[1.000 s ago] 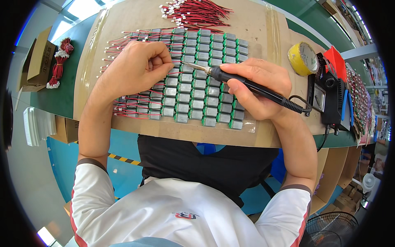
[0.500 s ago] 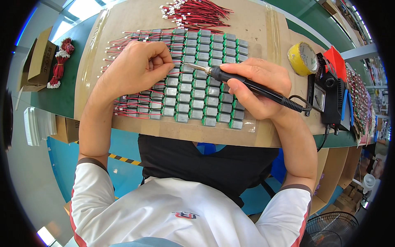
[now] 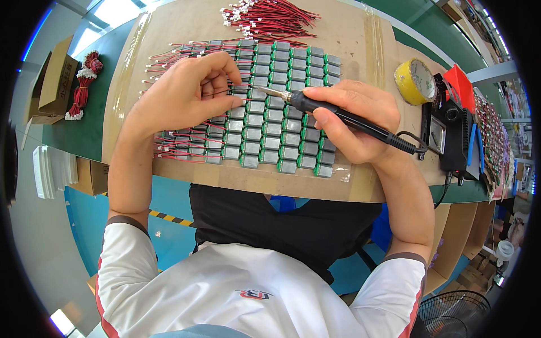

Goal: Soldering wires onto small electronic components arranged in a grid at a factory workbench.

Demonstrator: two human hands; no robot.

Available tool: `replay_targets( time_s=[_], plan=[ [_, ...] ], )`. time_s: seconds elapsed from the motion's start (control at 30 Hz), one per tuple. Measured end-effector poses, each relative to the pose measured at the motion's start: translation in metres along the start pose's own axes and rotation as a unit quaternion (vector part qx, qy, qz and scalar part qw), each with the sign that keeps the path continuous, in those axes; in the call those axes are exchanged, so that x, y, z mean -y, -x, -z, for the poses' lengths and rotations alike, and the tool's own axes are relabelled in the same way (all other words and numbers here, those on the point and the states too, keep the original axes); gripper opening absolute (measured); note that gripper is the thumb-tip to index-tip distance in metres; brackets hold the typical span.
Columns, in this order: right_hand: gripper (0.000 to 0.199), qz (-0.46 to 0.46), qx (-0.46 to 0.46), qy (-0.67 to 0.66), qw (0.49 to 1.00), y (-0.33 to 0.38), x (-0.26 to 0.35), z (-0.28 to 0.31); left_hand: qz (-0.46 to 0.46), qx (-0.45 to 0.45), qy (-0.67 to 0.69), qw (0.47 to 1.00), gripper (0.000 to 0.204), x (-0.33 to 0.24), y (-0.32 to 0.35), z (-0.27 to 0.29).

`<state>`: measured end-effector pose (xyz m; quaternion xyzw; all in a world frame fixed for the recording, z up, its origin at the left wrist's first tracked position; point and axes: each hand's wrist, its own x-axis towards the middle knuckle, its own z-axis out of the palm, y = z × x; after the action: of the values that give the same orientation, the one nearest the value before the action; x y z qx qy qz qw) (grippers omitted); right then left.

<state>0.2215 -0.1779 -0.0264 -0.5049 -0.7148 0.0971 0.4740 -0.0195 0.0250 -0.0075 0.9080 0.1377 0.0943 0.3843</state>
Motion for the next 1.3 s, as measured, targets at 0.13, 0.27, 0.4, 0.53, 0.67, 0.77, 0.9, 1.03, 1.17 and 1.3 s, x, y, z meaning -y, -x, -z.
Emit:
replay_targets(
  time_s=[0.13,0.27,0.4,0.53,0.67,0.77,0.9,1.03,1.17,1.3],
  plan=[
    [0.028,-0.001,0.001,-0.003,1.0,0.0,-0.001,-0.0006,-0.018,0.024,-0.014,0.999,0.018,0.0041,0.0002,0.0016],
    [0.029,0.002,0.003,-0.008,1.0,0.0002,-0.0027,-0.0008,-0.031,0.024,-0.018,0.999,0.017,0.0072,-0.0001,-0.0003],
    [0.029,0.009,0.008,-0.008,1.0,0.0002,-0.002,0.0011,-0.054,0.019,-0.052,0.997,0.014,0.0079,-0.0003,-0.0022],
    [0.029,0.01,0.009,-0.011,1.0,0.0005,-0.002,0.0,-0.069,0.0,-0.09,0.994,0.014,0.0065,0.0021,-0.0057],
    [0.029,0.007,0.008,-0.011,1.0,0.0013,-0.0022,0.0003,-0.052,0.005,-0.091,0.994,0.014,0.0057,0.0029,-0.0048],
    [0.03,0.006,0.012,-0.011,1.0,0.0008,-0.0018,0.0005,-0.055,0.0,-0.092,0.994,0.015,0.0071,0.0032,-0.005],
    [0.03,0.007,0.019,-0.014,1.0,0.0001,-0.0018,0.0012,-0.06,-0.002,-0.094,0.994,0.015,0.0078,0.0032,-0.0051],
    [0.03,0.012,0.019,-0.008,1.0,0.0006,-0.0021,0.0007,-0.057,-0.002,-0.1,0.993,0.015,0.0074,0.003,-0.0053],
    [0.03,0.013,0.021,-0.008,1.0,0.0005,-0.0019,0.0006,-0.059,-0.003,-0.102,0.993,0.015,0.0081,0.003,-0.0055],
    [0.03,0.009,0.023,-0.007,1.0,0.001,-0.0024,0.0001,-0.058,-0.004,-0.105,0.993,0.015,0.0083,0.003,-0.0062]
  ],
)
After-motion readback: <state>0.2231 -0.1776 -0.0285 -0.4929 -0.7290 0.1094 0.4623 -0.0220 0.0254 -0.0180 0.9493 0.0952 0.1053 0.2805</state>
